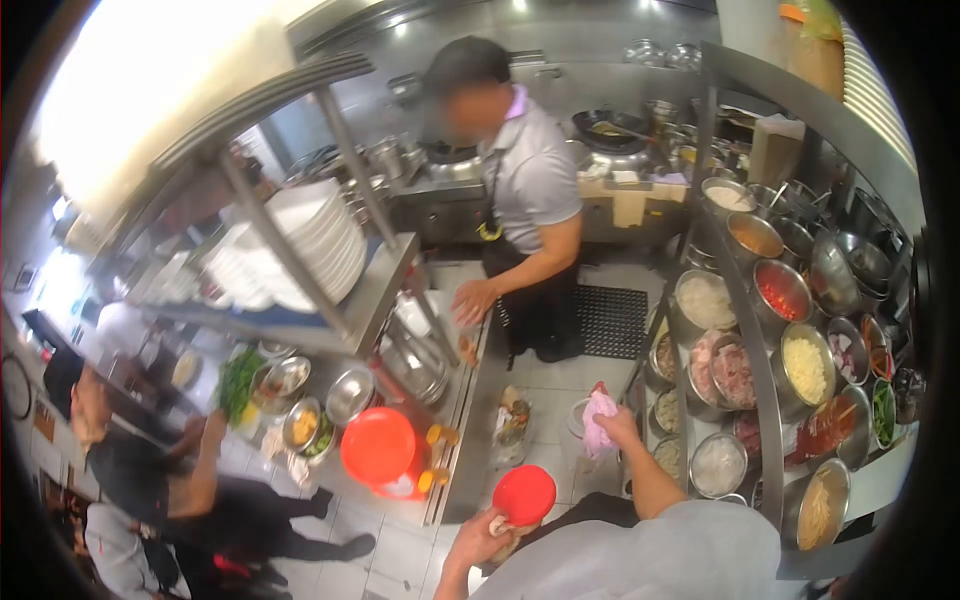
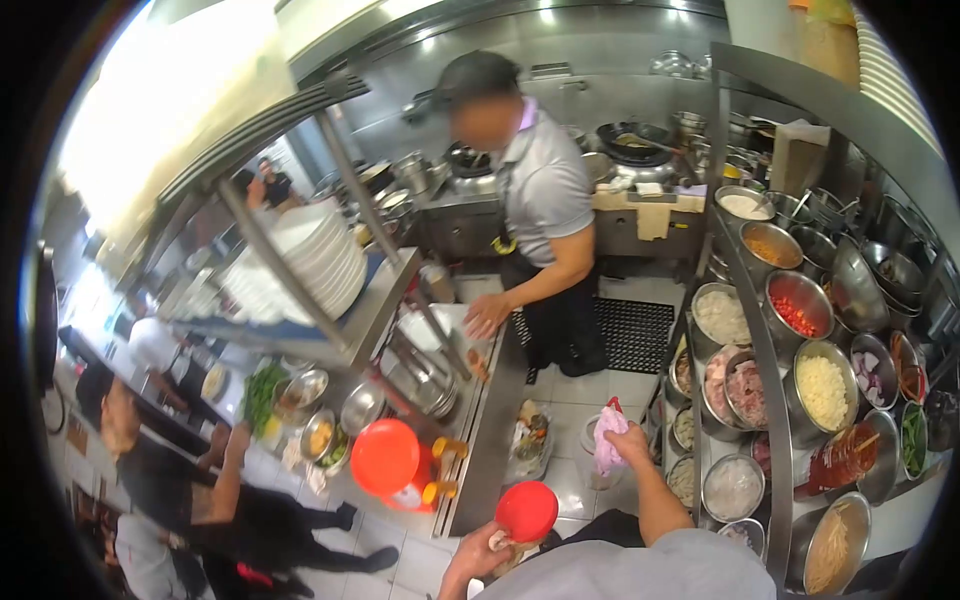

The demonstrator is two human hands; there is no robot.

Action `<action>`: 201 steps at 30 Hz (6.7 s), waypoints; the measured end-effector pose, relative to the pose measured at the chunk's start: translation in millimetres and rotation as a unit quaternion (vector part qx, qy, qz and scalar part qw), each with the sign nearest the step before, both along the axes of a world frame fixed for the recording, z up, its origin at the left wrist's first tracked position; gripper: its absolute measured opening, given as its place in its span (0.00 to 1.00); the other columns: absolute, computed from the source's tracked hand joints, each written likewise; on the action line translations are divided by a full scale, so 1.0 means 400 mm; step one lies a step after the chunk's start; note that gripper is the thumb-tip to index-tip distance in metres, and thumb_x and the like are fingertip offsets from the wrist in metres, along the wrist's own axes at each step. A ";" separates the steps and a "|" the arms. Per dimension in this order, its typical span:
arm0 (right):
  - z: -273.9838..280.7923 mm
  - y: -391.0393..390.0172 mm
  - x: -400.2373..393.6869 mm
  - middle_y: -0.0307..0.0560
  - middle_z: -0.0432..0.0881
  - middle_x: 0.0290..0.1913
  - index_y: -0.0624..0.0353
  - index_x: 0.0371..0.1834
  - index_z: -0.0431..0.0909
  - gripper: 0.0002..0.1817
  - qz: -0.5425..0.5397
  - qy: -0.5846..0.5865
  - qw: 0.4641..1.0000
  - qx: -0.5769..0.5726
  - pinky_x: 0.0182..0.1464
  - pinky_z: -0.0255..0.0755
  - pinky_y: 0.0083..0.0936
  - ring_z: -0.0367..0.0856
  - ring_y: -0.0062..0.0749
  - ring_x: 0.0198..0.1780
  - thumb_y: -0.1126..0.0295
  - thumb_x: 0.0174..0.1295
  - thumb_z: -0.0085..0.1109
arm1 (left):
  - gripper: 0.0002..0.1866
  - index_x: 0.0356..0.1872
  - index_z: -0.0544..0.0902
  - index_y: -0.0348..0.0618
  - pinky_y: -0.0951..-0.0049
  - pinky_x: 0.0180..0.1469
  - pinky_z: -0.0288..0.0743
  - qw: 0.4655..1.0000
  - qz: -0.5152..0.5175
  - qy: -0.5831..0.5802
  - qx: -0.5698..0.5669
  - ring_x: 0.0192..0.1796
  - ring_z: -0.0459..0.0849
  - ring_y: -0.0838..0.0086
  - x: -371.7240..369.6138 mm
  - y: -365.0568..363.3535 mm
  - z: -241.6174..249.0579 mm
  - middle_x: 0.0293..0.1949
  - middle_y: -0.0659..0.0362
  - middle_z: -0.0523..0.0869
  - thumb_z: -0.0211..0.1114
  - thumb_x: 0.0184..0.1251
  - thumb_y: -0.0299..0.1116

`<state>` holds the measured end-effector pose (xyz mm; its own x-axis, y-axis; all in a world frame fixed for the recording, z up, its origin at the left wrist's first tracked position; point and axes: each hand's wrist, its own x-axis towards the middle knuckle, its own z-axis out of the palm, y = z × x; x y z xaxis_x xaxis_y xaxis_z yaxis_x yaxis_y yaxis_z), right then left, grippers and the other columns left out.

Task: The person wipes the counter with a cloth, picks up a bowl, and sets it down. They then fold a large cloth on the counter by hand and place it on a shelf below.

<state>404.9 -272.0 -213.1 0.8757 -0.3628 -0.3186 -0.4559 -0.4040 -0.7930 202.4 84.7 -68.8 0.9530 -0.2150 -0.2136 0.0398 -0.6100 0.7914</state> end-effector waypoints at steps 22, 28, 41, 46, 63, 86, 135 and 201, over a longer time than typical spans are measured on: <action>-0.127 -0.287 0.811 0.62 0.86 0.51 0.67 0.57 0.80 0.38 -0.021 0.046 0.997 0.056 0.58 0.77 0.36 0.85 0.50 0.53 0.55 0.41 0.73 | 0.24 0.53 0.80 0.50 0.55 0.52 0.78 0.994 -0.019 0.064 0.087 0.50 0.84 0.47 0.918 -0.258 -0.033 0.45 0.44 0.86 0.71 0.52 0.42; -0.058 -0.304 1.027 0.64 0.86 0.48 0.69 0.52 0.82 0.37 0.052 0.033 0.998 -0.018 0.56 0.77 0.37 0.86 0.52 0.52 0.54 0.40 0.75 | 0.25 0.52 0.80 0.51 0.54 0.52 0.78 0.992 0.017 0.122 0.040 0.50 0.85 0.49 1.014 -0.248 -0.076 0.45 0.45 0.87 0.73 0.52 0.44; -0.087 -0.521 1.250 0.58 0.86 0.41 0.71 0.48 0.82 0.30 0.191 0.068 0.977 -0.060 0.44 0.79 0.37 0.86 0.41 0.41 0.62 0.42 0.74 | 0.19 0.48 0.79 0.48 0.54 0.50 0.75 0.996 0.033 0.086 0.003 0.48 0.84 0.50 1.176 -0.161 -0.033 0.41 0.46 0.85 0.67 0.54 0.37; -0.180 -0.503 1.270 0.56 0.85 0.46 0.66 0.50 0.81 0.29 0.420 -0.065 0.878 -0.222 0.53 0.77 0.38 0.84 0.47 0.48 0.59 0.46 0.69 | 0.19 0.47 0.79 0.47 0.55 0.51 0.75 0.984 0.112 0.134 0.032 0.49 0.83 0.50 1.179 -0.185 0.027 0.42 0.46 0.85 0.67 0.54 0.37; -0.002 0.705 1.231 0.57 0.59 0.73 0.69 0.70 0.58 0.33 0.474 -0.782 0.024 -0.404 0.75 0.51 0.35 0.54 0.46 0.76 0.70 0.61 0.50 | 0.23 0.52 0.78 0.50 0.56 0.49 0.76 0.960 0.211 0.177 0.044 0.47 0.85 0.51 1.132 -0.263 0.069 0.42 0.47 0.86 0.68 0.54 0.40; 0.143 0.342 1.613 0.60 0.87 0.41 0.67 0.47 0.82 0.28 0.506 -0.157 0.848 0.026 0.48 0.81 0.37 0.88 0.48 0.43 0.59 0.48 0.77 | 0.20 0.47 0.80 0.46 0.66 0.45 0.77 0.943 0.327 0.026 -0.063 0.41 0.85 0.64 1.276 -0.149 0.089 0.38 0.54 0.86 0.71 0.51 0.35; 0.143 0.834 2.679 0.64 0.75 0.65 0.62 0.72 0.62 0.43 0.328 0.239 0.700 0.588 0.58 0.79 0.48 0.81 0.54 0.60 0.58 0.54 0.71 | 0.20 0.50 0.78 0.52 0.52 0.48 0.78 0.931 0.359 -0.037 0.053 0.48 0.84 0.46 2.653 0.732 -0.029 0.47 0.47 0.84 0.71 0.54 0.36; 0.151 0.963 3.232 0.52 0.81 0.56 0.69 0.66 0.70 0.34 0.268 0.122 0.894 0.338 0.59 0.75 0.31 0.82 0.34 0.55 0.71 0.56 0.71 | 0.25 0.62 0.72 0.36 0.51 0.64 0.68 0.858 0.440 -0.187 0.191 0.62 0.72 0.41 3.891 0.800 -0.199 0.64 0.38 0.70 0.61 0.70 0.41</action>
